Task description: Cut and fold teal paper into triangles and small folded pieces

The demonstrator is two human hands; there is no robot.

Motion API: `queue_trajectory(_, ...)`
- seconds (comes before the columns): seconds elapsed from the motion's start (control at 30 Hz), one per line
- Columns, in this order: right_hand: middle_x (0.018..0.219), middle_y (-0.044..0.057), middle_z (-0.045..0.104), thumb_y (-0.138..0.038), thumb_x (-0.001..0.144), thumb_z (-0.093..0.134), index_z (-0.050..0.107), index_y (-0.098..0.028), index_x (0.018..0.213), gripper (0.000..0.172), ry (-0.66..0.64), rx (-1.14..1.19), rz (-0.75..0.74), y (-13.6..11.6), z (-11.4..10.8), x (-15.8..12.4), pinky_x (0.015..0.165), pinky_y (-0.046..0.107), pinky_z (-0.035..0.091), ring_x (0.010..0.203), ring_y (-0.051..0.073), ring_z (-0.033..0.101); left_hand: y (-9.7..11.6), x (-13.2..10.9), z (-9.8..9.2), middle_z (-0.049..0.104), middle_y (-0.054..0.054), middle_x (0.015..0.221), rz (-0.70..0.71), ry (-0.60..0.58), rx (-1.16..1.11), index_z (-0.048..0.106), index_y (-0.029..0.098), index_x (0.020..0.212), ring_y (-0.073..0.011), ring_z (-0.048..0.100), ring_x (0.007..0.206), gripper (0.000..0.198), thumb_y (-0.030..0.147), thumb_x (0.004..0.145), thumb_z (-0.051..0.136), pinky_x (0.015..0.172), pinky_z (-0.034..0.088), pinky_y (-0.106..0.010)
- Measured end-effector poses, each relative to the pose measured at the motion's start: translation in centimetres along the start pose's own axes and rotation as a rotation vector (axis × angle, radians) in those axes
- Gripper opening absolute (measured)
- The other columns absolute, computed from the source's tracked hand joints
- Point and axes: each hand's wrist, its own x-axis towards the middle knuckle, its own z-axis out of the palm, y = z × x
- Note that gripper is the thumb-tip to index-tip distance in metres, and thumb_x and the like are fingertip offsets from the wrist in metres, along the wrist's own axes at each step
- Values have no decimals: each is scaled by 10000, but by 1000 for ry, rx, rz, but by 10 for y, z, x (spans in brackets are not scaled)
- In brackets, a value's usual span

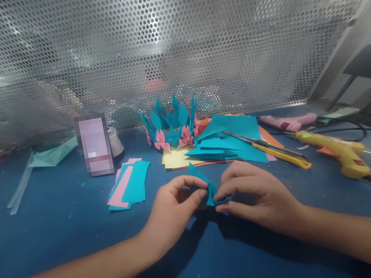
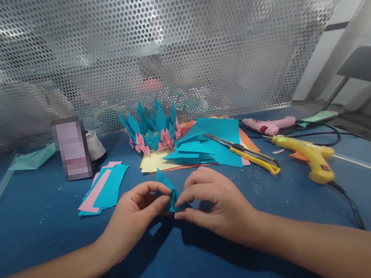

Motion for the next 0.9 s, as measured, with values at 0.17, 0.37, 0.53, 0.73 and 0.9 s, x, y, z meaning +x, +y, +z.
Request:
queue_trajectory(0.17, 677, 15, 618, -245, 801, 652, 705, -201, 772, 75, 24, -13, 22, -1, 0, -2, 612, 263, 478, 635, 130, 579, -1, 0, -1, 596, -2, 747, 39, 25, 47, 614, 162, 818, -100, 525, 644, 159, 272, 725, 683, 608, 443, -234)
queue_trajectory(0.37, 644, 7, 588, -196, 795, 650, 691, -192, 735, 73, 15, 26, 52, -2, 1, -1, 570, 241, 464, 616, 123, 554, -6, -1, -3, 589, -16, 784, 86, -8, 96, 612, 174, 863, -142, 536, 736, 213, 290, 709, 704, 662, 432, -270)
queue_trajectory(0.53, 671, 6, 579, -193, 808, 631, 670, -187, 755, 67, -32, 73, 94, 1, 3, -2, 613, 251, 456, 664, 133, 554, -7, -2, -1, 586, -24, 843, 144, -25, 142, 599, 167, 863, -150, 535, 787, 180, 219, 707, 675, 699, 442, -278)
queue_trajectory(0.73, 690, -1, 588, -216, 841, 597, 649, -192, 751, 107, -92, 77, 134, 1, 3, -2, 640, 247, 439, 687, 129, 554, -7, -2, 0, 585, -25, 845, 134, -23, 178, 595, 168, 885, -147, 540, 752, 185, 216, 717, 655, 631, 444, -260)
queue_trajectory(0.9, 670, -5, 580, -241, 827, 616, 608, -193, 714, 123, -77, 70, 164, 2, 3, -2, 629, 258, 434, 670, 134, 545, -10, -2, -1, 599, -35, 884, 177, -39, 195, 612, 170, 891, -164, 548, 834, 171, 190, 725, 651, 728, 454, -283)
